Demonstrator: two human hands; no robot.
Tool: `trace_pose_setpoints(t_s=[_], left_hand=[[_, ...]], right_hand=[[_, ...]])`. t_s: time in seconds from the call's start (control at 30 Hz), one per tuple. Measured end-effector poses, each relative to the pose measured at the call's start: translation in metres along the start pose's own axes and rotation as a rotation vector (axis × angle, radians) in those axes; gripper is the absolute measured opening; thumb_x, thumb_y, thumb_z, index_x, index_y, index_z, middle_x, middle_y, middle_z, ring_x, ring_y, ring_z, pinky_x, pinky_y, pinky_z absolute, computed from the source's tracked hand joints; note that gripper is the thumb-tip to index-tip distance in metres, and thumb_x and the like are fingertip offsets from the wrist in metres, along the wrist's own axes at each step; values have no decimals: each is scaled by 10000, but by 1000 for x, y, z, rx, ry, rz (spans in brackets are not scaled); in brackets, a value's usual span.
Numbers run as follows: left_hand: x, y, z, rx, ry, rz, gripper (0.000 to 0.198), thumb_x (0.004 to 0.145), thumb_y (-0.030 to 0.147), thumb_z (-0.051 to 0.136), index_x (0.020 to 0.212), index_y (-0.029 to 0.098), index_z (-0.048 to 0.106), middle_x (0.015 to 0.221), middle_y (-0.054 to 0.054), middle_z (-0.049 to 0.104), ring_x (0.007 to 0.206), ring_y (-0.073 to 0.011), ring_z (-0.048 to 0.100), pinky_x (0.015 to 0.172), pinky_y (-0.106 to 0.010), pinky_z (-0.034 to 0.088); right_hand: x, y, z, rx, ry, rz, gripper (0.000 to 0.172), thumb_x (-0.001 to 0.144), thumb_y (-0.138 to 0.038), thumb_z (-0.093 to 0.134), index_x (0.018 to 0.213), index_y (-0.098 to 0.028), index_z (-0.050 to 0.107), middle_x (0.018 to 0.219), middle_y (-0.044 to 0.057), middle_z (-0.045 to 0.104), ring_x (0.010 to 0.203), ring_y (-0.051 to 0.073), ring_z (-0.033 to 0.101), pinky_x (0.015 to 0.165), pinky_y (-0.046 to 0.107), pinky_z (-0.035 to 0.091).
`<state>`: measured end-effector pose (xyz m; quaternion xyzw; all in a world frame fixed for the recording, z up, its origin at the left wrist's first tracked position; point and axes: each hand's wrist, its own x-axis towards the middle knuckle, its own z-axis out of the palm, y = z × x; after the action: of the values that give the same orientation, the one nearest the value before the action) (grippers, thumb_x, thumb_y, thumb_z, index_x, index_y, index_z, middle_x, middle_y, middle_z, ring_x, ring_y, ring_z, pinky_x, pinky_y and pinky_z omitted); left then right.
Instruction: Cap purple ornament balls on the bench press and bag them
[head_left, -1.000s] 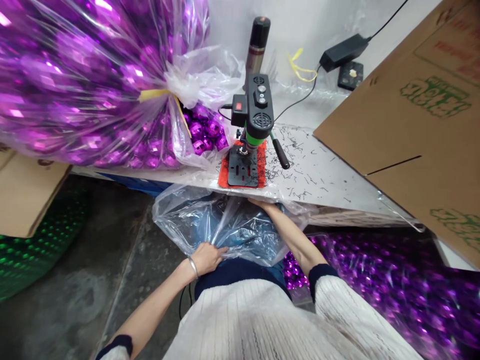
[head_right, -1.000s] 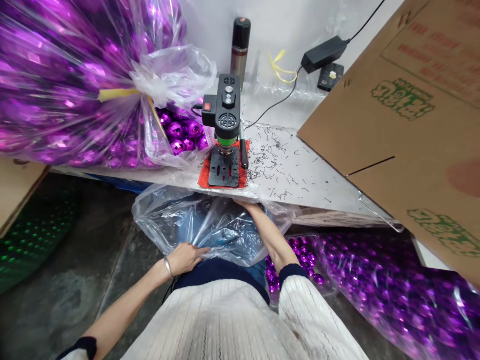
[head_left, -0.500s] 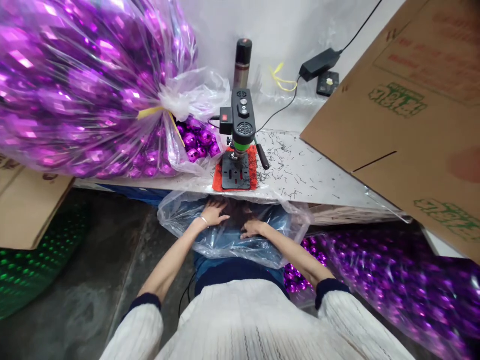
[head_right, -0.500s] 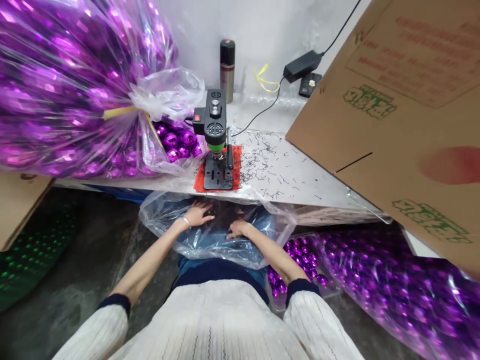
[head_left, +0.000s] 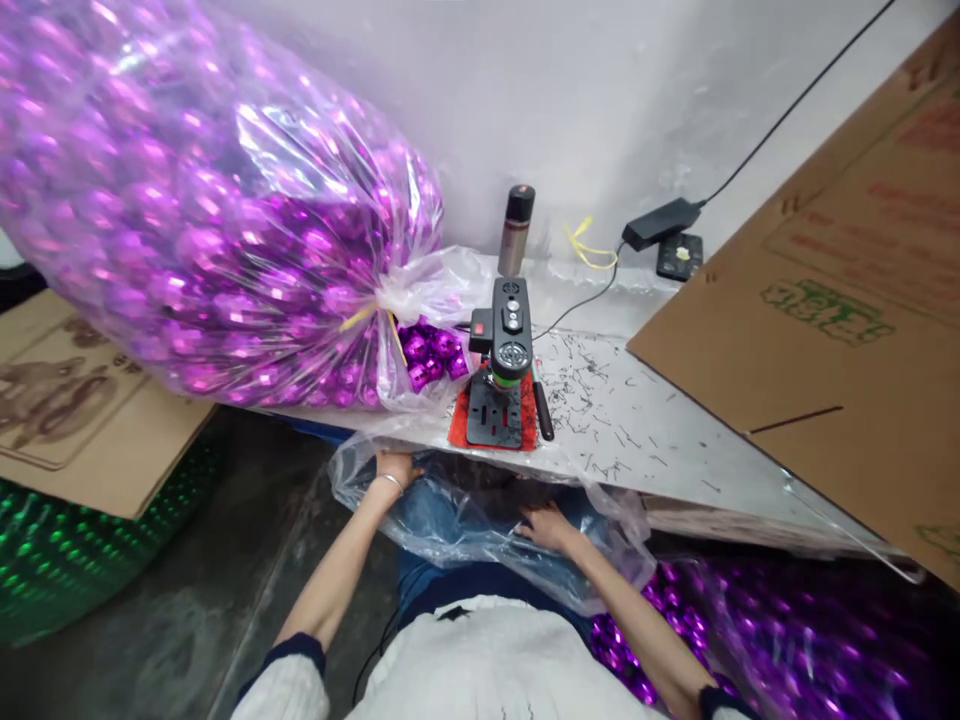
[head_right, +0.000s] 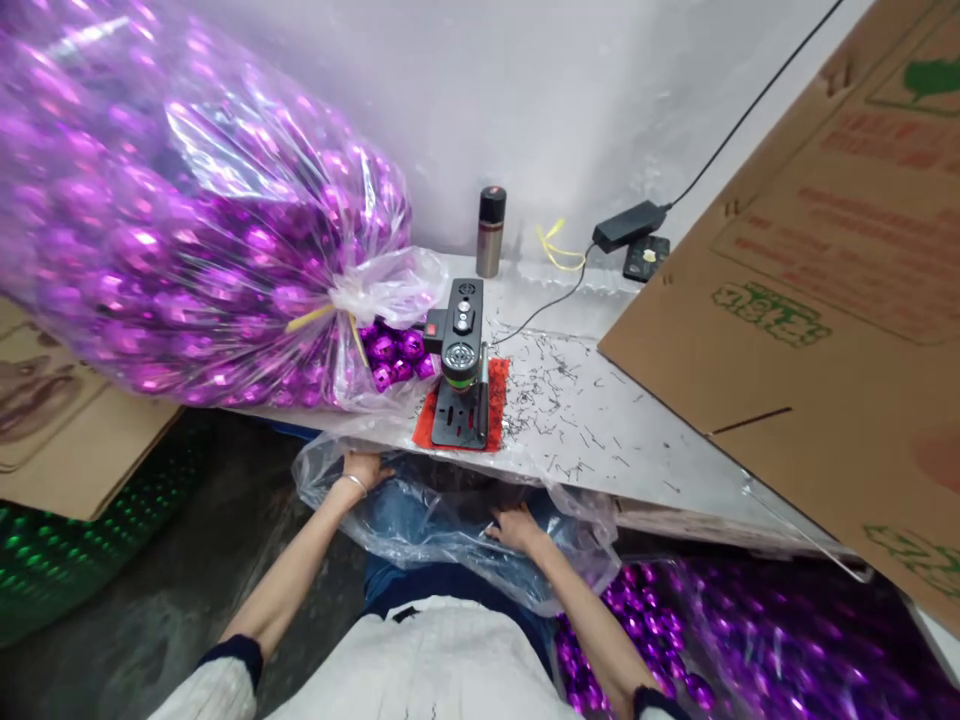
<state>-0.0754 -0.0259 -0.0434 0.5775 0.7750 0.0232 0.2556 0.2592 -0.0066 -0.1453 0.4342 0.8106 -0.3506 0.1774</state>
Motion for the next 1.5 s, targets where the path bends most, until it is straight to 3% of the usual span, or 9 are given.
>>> trace_pose_setpoints(t_s=[0.2, 0.27, 0.37, 0.5, 0.83, 0.97, 1.1, 1.23, 1.5], left_hand=[[-39, 39, -45, -172, -225, 551, 359, 894, 418, 701, 1226, 285, 740, 1198, -48, 772, 1107, -246, 720, 982, -310, 549], [-34, 54, -73, -255, 36, 744, 335, 1019, 322, 497, 1270, 264, 711, 1226, -54, 759, 1130, -211, 709, 1003, -308, 538], [-6, 76, -109, -31, 541, 464, 394, 1005, 153, 404, 1282, 153, 685, 1326, -173, 687, 1212, -284, 650, 1039, -432, 504], [31, 92, -129, 285, 465, 76, 366, 934, 168, 540, 1250, 37, 670, 1185, -282, 687, 1121, -400, 623, 954, -532, 475], [21, 78, -123, 42, 384, 207, 520, 895, 270, 657, 1391, 132, 583, 1295, -233, 622, 1230, -407, 571, 1090, -539, 371], [-17, 75, -103, -694, 575, 272, 638, 829, 452, 754, 1394, 216, 574, 1424, -143, 589, 1315, -331, 554, 1116, -431, 437], [-45, 86, -56, -1622, 311, 108, 556, 826, 501, 730, 1285, 209, 616, 1228, -99, 710, 1103, -269, 698, 975, -412, 562], [-52, 96, -27, -2007, -64, -91, 369, 824, 375, 741, 1105, 142, 682, 1135, -122, 756, 1081, -274, 729, 1013, -420, 562], [-57, 104, -12, -1954, -134, -122, 375, 827, 284, 753, 1184, 186, 696, 1089, -56, 767, 939, -189, 732, 866, -310, 591]], right_hand=[[-14, -31, -1, 111, -7, -37, 539, 987, -394, 414, 1440, -135, 550, 1441, 176, 610, 1348, 284, 596, 1141, 394, 453], [-20, -43, -9, 218, 38, -80, 567, 1001, -438, 372, 1461, -144, 527, 1485, 151, 576, 1385, 255, 563, 1165, 367, 433], [-26, -60, -26, 323, 95, -137, 572, 990, -465, 399, 1444, -151, 550, 1475, 147, 587, 1380, 269, 567, 1180, 396, 425], [-29, -76, -40, 282, 95, -170, 551, 991, -426, 406, 1437, -138, 554, 1467, 156, 593, 1369, 284, 571, 1177, 425, 430], [-49, -83, -39, 234, 90, -176, 498, 991, -431, 446, 1428, -228, 569, 1444, 128, 619, 1322, 304, 604, 1159, 491, 450], [-61, -81, -53, 229, 140, -179, 489, 1005, -434, 433, 1425, -225, 571, 1435, 133, 626, 1318, 300, 609, 1154, 500, 462], [-71, -88, -69, 261, 220, -249, 462, 1010, -448, 453, 1393, -234, 598, 1386, 124, 663, 1284, 290, 639, 1121, 510, 506], [-74, -110, -79, 437, 493, -444, 407, 1019, -403, 479, 1370, -238, 603, 1298, 104, 713, 1126, 210, 720, 1001, 395, 602], [-59, -145, -86, 569, 1079, -399, 512, 982, -308, 570, 1482, -263, 469, 1318, 126, 665, 1019, 193, 722, 851, 343, 643]])
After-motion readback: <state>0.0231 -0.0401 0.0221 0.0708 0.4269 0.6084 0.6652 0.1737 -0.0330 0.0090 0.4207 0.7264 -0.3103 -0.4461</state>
